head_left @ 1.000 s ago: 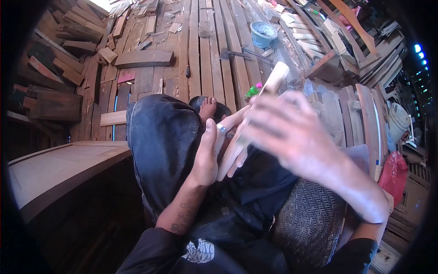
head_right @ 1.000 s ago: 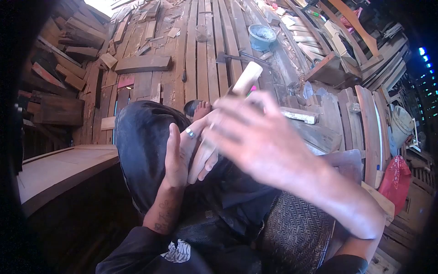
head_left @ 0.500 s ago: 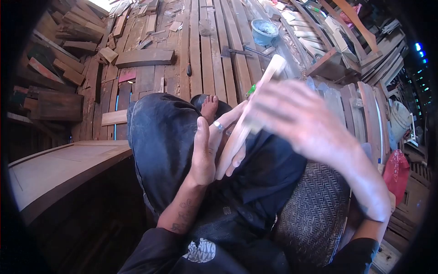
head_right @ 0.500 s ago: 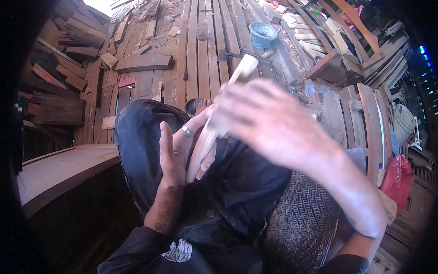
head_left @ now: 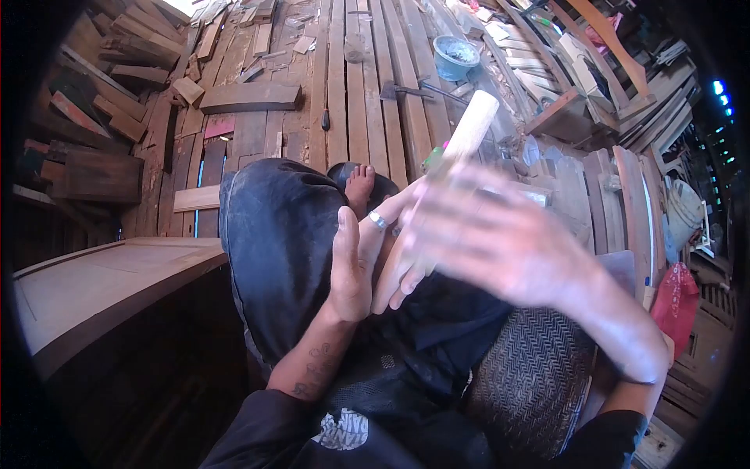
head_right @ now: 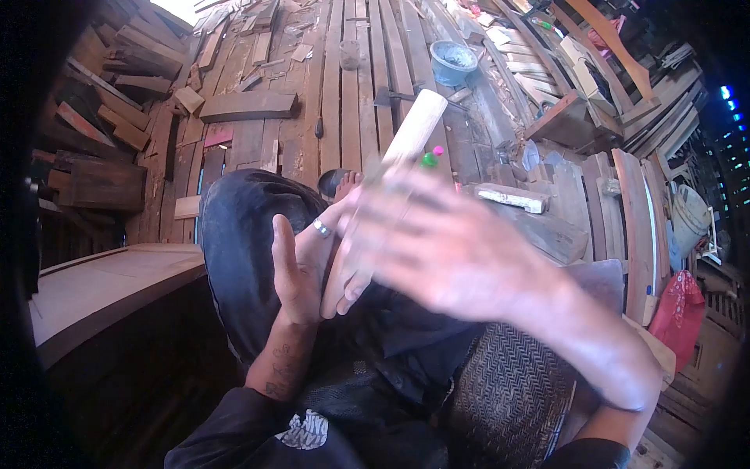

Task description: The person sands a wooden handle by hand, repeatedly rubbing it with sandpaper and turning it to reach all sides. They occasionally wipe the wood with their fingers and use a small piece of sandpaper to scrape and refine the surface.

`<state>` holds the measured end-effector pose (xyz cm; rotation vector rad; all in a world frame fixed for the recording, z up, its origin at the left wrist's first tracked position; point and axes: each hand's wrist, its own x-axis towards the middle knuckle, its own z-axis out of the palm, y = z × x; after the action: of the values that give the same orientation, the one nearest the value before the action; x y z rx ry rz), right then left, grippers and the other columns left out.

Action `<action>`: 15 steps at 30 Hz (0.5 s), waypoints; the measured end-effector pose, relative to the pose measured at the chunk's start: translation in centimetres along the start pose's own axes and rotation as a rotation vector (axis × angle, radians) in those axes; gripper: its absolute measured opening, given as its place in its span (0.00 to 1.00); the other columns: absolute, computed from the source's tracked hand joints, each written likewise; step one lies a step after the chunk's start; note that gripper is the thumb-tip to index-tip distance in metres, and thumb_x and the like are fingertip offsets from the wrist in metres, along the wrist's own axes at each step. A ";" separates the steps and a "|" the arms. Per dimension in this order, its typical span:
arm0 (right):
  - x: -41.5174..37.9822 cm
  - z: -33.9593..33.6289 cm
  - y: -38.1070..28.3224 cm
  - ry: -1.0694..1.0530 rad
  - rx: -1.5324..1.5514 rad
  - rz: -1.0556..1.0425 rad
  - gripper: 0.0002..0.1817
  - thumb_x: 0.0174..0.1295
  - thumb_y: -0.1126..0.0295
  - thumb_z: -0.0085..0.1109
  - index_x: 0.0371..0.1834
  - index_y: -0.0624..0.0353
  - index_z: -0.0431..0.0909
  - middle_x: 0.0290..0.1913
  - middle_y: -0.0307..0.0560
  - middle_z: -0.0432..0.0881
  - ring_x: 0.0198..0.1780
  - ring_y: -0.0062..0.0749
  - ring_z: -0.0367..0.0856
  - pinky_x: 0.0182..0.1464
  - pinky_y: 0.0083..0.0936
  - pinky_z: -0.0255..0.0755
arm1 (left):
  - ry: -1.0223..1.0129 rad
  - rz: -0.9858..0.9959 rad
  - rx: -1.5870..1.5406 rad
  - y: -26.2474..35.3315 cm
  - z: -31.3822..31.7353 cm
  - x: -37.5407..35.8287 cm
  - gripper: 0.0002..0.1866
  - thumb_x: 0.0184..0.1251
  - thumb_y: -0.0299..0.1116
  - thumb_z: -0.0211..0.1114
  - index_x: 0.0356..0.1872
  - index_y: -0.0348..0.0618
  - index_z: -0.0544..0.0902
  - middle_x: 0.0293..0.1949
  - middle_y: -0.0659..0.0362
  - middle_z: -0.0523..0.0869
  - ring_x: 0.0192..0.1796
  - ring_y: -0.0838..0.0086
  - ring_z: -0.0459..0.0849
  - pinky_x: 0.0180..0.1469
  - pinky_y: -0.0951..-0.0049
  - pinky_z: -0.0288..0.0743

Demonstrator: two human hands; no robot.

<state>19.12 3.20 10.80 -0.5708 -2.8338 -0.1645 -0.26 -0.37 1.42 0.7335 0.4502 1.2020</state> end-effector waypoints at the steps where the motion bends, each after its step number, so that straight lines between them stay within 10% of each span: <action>1: -0.6 1.1 -1.0 -0.040 -0.017 -0.047 0.15 0.68 0.68 0.71 0.58 0.46 0.89 0.63 0.41 0.90 0.72 0.36 0.82 0.84 0.47 0.66 | 0.006 -0.001 -0.007 0.0 0.0 -0.1 0.61 0.80 0.80 0.27 0.82 0.21 0.61 0.44 0.42 0.87 0.18 0.76 0.75 0.18 0.79 0.73; 15: 0.6 -1.4 2.1 0.066 -0.087 0.101 0.19 0.65 0.74 0.69 0.60 0.49 0.87 0.57 0.43 0.87 0.67 0.42 0.83 0.77 0.49 0.76 | -0.236 0.081 -0.118 -0.4 -2.3 0.2 0.63 0.78 0.82 0.31 0.83 0.20 0.58 0.58 0.39 0.85 0.37 0.70 0.85 0.37 0.77 0.80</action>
<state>19.70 5.12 12.40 -0.7111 -2.7378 -0.2835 -1.47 0.39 -0.41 0.7865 0.1541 1.1893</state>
